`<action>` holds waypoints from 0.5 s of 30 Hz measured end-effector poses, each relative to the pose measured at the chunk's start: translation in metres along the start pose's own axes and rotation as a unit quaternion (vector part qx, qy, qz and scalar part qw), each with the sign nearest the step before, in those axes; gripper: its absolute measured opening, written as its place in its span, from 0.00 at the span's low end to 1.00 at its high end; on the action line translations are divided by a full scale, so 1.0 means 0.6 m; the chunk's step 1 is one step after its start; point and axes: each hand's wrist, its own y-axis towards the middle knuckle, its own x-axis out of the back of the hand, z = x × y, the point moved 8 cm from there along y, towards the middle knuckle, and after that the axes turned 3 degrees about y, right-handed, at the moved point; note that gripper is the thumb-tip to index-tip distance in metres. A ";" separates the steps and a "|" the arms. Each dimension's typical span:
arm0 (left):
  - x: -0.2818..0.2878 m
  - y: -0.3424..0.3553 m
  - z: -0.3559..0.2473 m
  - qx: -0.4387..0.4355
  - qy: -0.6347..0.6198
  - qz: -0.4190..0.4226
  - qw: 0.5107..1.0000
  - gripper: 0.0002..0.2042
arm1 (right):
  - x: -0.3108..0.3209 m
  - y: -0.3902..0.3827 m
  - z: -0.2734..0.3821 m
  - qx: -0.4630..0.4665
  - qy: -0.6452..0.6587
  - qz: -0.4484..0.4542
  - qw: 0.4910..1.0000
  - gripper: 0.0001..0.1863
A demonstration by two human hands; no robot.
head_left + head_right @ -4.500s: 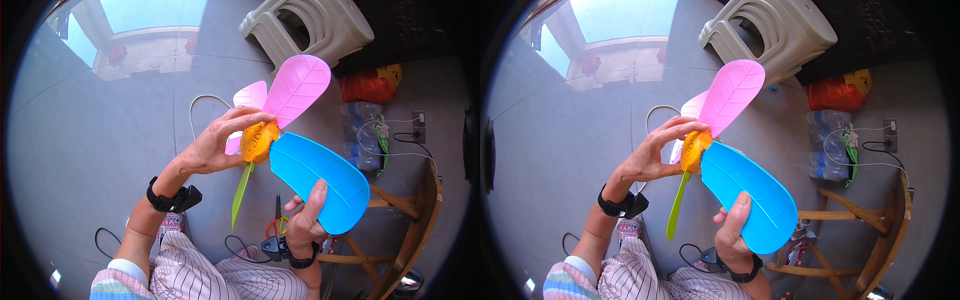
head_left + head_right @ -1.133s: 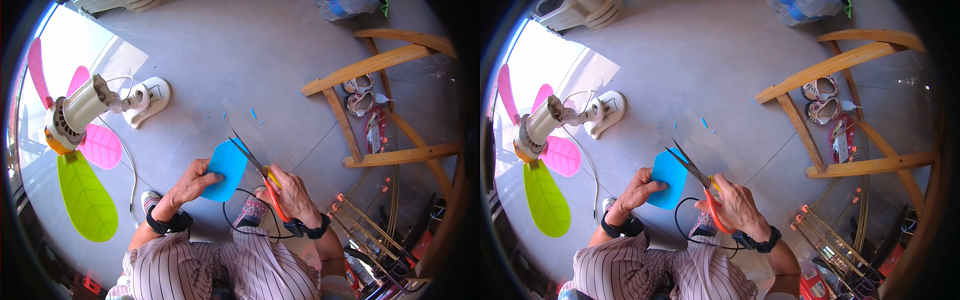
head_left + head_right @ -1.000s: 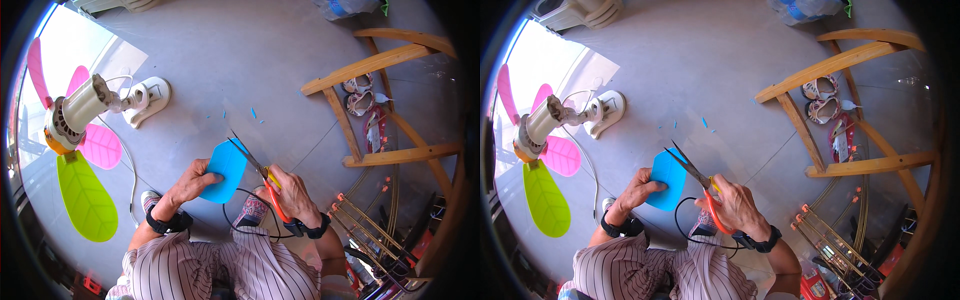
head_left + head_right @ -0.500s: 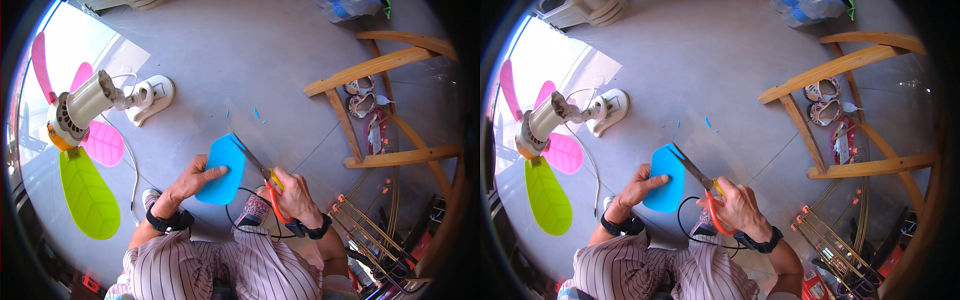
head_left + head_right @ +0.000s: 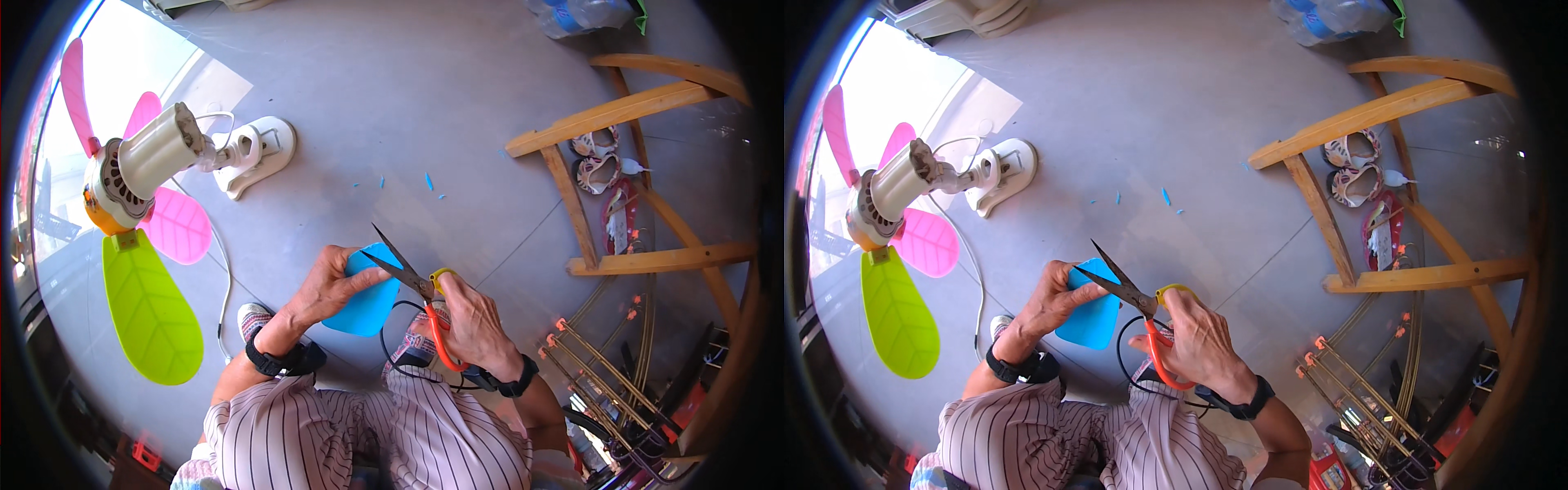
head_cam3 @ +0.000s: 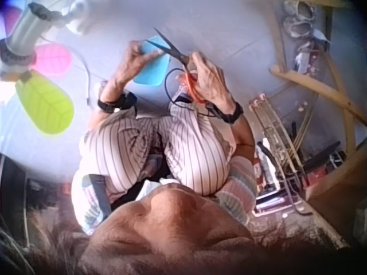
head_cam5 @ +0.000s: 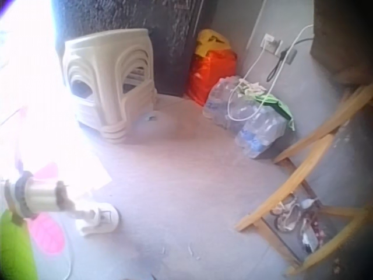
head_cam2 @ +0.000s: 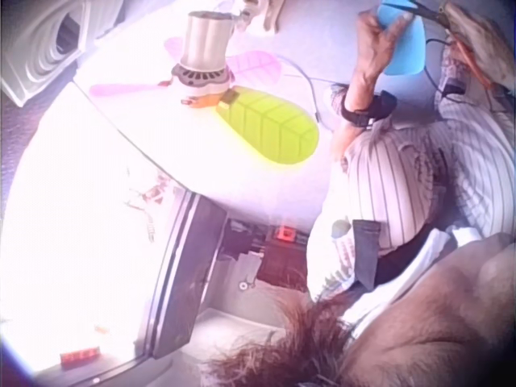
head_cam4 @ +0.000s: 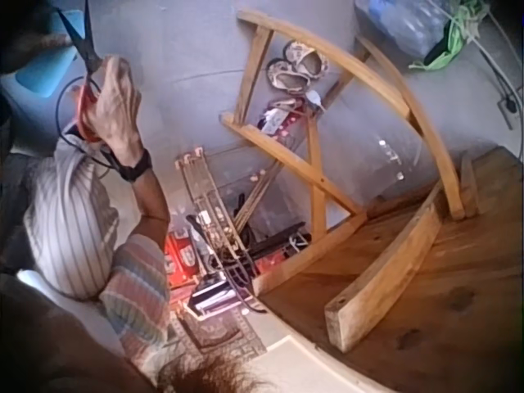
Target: The person trims the edge of a plastic fan blade with scissors and fits the blade back onto the motor hub of a colorful toy fan.
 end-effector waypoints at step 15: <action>-0.008 -0.004 0.017 0.039 -0.024 0.022 0.999 0.13 | -0.020 -0.012 -0.019 -0.053 0.043 0.048 0.997 0.27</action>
